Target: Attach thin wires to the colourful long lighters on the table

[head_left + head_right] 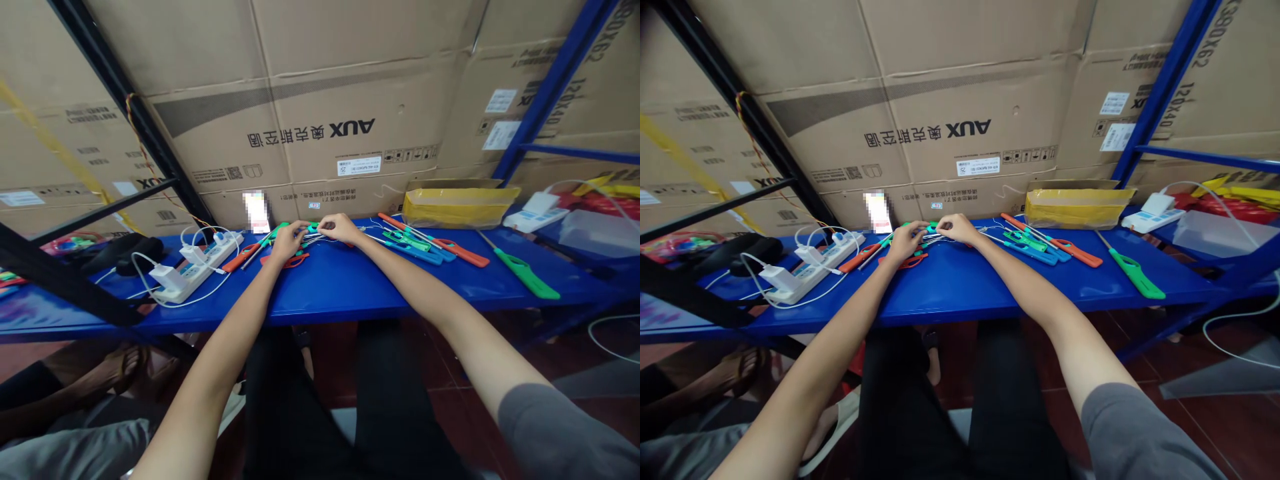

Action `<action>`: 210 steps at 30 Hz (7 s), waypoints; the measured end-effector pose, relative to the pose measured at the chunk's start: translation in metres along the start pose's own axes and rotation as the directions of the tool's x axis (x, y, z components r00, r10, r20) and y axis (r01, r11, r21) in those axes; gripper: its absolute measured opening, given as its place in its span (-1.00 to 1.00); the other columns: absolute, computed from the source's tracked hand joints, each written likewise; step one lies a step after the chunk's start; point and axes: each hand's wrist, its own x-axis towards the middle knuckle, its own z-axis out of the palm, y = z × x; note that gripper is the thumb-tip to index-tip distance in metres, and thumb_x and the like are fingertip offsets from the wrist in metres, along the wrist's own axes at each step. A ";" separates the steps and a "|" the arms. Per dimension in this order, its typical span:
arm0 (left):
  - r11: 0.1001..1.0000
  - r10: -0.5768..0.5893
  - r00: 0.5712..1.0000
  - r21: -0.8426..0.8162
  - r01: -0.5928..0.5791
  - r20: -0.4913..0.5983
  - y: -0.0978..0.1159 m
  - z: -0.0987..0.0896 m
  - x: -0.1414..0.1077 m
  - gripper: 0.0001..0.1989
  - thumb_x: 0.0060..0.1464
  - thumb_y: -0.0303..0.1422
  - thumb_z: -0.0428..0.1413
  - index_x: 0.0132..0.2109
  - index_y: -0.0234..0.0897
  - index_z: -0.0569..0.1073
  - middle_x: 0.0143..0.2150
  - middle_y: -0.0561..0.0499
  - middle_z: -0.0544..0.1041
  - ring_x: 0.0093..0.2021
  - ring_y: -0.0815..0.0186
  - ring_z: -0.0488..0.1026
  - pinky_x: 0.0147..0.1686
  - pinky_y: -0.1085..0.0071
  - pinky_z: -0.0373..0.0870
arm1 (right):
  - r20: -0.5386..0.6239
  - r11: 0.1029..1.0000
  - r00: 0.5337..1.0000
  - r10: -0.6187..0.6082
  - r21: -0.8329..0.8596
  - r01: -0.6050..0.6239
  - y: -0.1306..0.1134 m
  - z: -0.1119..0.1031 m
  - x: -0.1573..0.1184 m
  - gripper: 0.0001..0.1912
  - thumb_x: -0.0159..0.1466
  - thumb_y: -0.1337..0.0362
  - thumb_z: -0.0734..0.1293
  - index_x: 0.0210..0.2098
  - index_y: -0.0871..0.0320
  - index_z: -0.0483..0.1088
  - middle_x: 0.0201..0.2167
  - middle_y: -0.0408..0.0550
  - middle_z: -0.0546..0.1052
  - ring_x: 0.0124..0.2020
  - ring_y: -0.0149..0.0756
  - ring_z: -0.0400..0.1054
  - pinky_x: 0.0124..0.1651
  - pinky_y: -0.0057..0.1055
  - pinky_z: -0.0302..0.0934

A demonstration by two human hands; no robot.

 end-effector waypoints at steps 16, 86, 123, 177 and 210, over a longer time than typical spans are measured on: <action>1.000 -0.008 0.999 0.015 0.009 -0.051 0.003 -0.003 0.001 -0.91 0.34 -0.27 0.29 -0.09 -0.17 0.64 -0.14 -0.08 0.78 -0.16 0.11 0.72 -0.04 0.24 0.62 | 0.028 0.998 0.999 -0.041 -0.049 0.042 -0.005 0.002 0.000 -0.81 0.28 0.19 0.51 -0.18 0.14 0.71 -0.30 -0.04 0.74 -0.26 -0.22 0.59 -0.07 -0.34 0.43; 0.985 0.104 0.993 0.143 -0.095 -0.059 0.006 0.001 0.002 -0.93 0.24 -0.45 0.29 -0.17 -0.18 0.59 -0.22 0.03 0.59 -0.30 0.23 0.53 -0.15 0.29 0.46 | 0.016 0.981 1.000 -0.025 -0.194 0.028 -0.014 0.019 0.002 -0.80 0.35 0.46 0.45 -0.10 0.15 0.69 -0.25 -0.06 0.76 -0.25 -0.28 0.63 -0.07 -0.41 0.40; 0.982 0.110 0.992 0.158 -0.100 -0.056 0.004 -0.001 0.001 -0.98 0.27 -0.39 0.27 -0.17 -0.17 0.62 -0.21 -0.02 0.63 -0.28 0.18 0.55 -0.11 0.24 0.51 | 0.074 0.903 0.997 -0.034 -0.425 0.063 -0.024 0.020 -0.006 -0.80 0.49 0.34 0.44 0.07 0.10 0.65 -0.03 0.01 0.76 -0.04 -0.16 0.65 0.02 -0.37 0.36; 0.989 0.092 0.993 0.123 -0.083 -0.067 0.003 0.001 0.001 -0.95 0.30 -0.41 0.24 -0.12 -0.18 0.61 -0.14 -0.01 0.66 -0.27 0.22 0.57 -0.10 0.27 0.51 | 0.120 0.802 0.992 -0.039 -0.588 0.103 -0.030 0.019 -0.013 -0.75 0.52 0.30 0.37 0.13 0.15 0.60 0.06 0.10 0.72 0.08 -0.04 0.60 0.11 -0.28 0.35; 0.975 0.097 0.995 0.200 -0.096 0.007 0.006 -0.003 0.001 -0.93 0.27 -0.43 0.23 -0.15 -0.15 0.60 -0.18 -0.01 0.63 -0.23 0.17 0.58 -0.11 0.27 0.48 | 0.141 0.801 0.990 -0.029 -0.590 0.108 -0.028 0.023 -0.012 -0.74 0.52 0.32 0.38 0.16 0.14 0.59 0.10 0.11 0.72 0.11 -0.02 0.59 0.12 -0.29 0.33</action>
